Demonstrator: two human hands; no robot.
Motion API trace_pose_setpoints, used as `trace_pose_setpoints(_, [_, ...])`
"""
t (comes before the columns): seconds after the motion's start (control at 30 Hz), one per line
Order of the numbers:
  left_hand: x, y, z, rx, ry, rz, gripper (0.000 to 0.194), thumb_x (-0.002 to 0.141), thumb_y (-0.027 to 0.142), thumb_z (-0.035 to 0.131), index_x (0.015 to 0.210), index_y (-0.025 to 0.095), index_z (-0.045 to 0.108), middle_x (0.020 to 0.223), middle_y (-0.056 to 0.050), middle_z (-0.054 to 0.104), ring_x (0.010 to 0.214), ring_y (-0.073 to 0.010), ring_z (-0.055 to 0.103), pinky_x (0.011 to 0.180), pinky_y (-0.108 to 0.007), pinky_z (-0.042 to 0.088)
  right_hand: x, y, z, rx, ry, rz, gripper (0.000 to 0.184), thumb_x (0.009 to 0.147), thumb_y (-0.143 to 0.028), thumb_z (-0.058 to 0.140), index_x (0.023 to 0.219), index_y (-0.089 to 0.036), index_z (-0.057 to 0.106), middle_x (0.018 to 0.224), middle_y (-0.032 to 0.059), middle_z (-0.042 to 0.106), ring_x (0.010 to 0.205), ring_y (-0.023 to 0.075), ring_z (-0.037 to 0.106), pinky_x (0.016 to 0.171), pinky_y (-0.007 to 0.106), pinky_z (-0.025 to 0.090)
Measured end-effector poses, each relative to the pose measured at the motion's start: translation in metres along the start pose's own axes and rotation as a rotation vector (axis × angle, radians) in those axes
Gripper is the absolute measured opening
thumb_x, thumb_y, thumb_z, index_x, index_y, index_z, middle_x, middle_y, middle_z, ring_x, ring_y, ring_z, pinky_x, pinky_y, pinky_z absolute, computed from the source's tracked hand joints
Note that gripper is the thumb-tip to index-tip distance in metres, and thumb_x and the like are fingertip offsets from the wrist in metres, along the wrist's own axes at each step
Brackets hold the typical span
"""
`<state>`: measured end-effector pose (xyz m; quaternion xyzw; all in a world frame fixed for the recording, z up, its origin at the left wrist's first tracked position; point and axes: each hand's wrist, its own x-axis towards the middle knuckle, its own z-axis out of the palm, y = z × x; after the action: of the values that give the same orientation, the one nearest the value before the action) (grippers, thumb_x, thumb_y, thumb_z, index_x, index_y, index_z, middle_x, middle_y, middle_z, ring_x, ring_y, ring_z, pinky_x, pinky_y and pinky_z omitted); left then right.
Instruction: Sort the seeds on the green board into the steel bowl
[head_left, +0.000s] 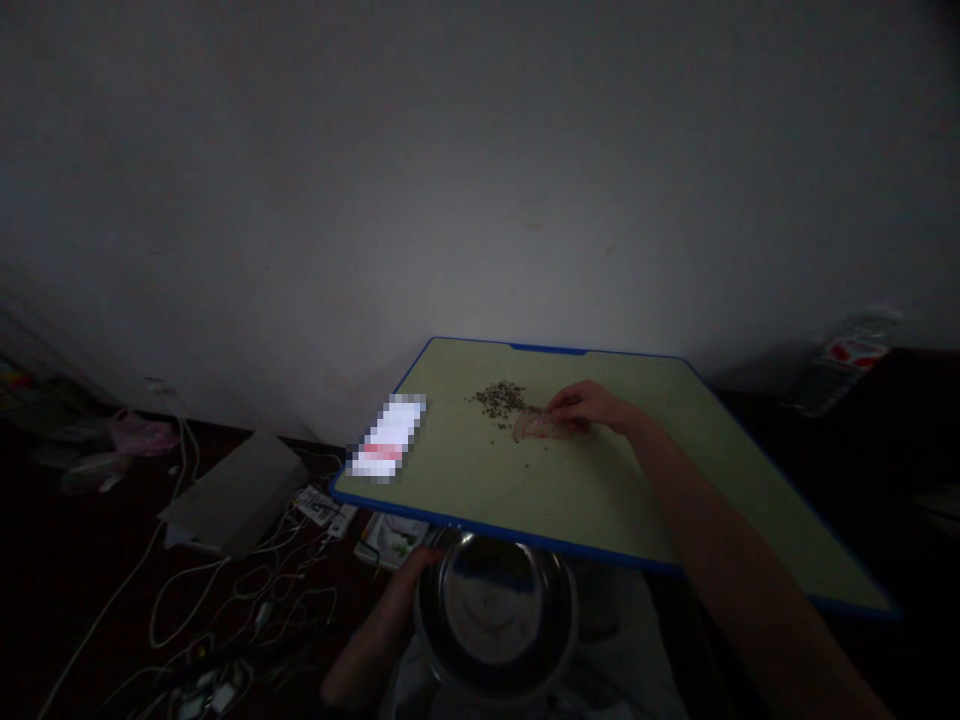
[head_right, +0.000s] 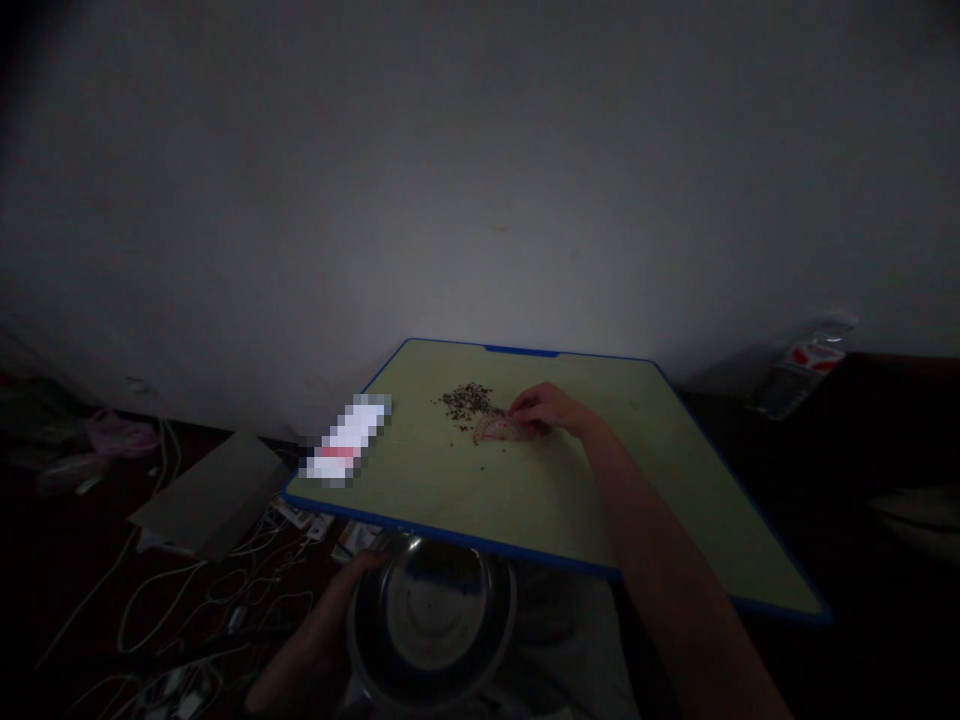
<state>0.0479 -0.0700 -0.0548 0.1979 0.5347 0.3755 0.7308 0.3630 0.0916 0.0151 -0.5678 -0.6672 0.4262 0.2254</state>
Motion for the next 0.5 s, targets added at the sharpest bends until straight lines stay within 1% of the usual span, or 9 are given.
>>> trace_pose_setpoints(0.1, [-0.0084,0.0052,0.0066,-0.003,0.008,0.027,0.02,0.069,0.023,0.057,0.052,0.016,0.064,0.045,0.001,0.064,0.05,-0.0163,0.058,0.058,-0.027,0.041,-0.0007,-0.0002,-0.0027,0.02,0.025,-0.019,0.026,0.063,-0.031,0.066,0.082,-0.014,0.068,0.054,0.0,0.059,0.046,0.0094,0.051,0.044,0.021,0.041])
trace_pose_setpoints(0.17, [-0.0109,0.0069,0.009,-0.027,-0.006,-0.004,0.021,0.07,0.023,0.055,0.052,0.016,0.064,0.045,0.001,0.064,0.05,-0.0167,0.058,0.059,-0.028,0.042,-0.0018,-0.0008,-0.0044,0.03,0.035,-0.025,0.026,0.063,-0.032,0.067,0.081,-0.014,0.068,0.055,0.0003,0.059,0.046,0.0094,0.051,0.044,0.021,0.041])
trace_pose_setpoints(0.27, [-0.0097,0.0057,0.0091,-0.036,0.005,-0.06,0.02,0.069,0.022,0.056,0.052,0.015,0.064,0.048,-0.002,0.066,0.052,-0.0179,0.059,0.061,-0.029,0.043,-0.0033,-0.0018,-0.0043,0.031,0.002,-0.007,0.025,0.062,-0.032,0.067,0.08,-0.014,0.067,0.054,0.0003,0.059,0.045,0.0093,0.051,0.044,0.022,0.041])
trace_pose_setpoints(0.4, [-0.0066,0.001,0.0066,-0.026,0.006,0.028,0.02,0.07,0.024,0.057,0.053,0.015,0.064,0.046,0.0,0.063,0.05,-0.0166,0.056,0.062,-0.029,0.042,-0.0034,-0.0025,-0.0004,0.039,-0.049,-0.003,0.025,0.062,-0.031,0.067,0.081,-0.014,0.066,0.054,-0.0003,0.059,0.045,0.0086,0.051,0.044,0.021,0.04])
trace_pose_setpoints(0.5, [-0.0042,-0.0009,0.0039,-0.002,0.008,0.028,0.016,0.068,0.024,0.06,0.055,0.015,0.064,0.049,0.0,0.065,0.054,-0.0181,0.058,0.063,-0.029,0.042,-0.0038,-0.0032,-0.0009,0.059,-0.091,-0.016,0.025,0.062,-0.03,0.067,0.081,-0.013,0.066,0.057,0.0,0.06,0.047,0.0093,0.053,0.046,0.022,0.042])
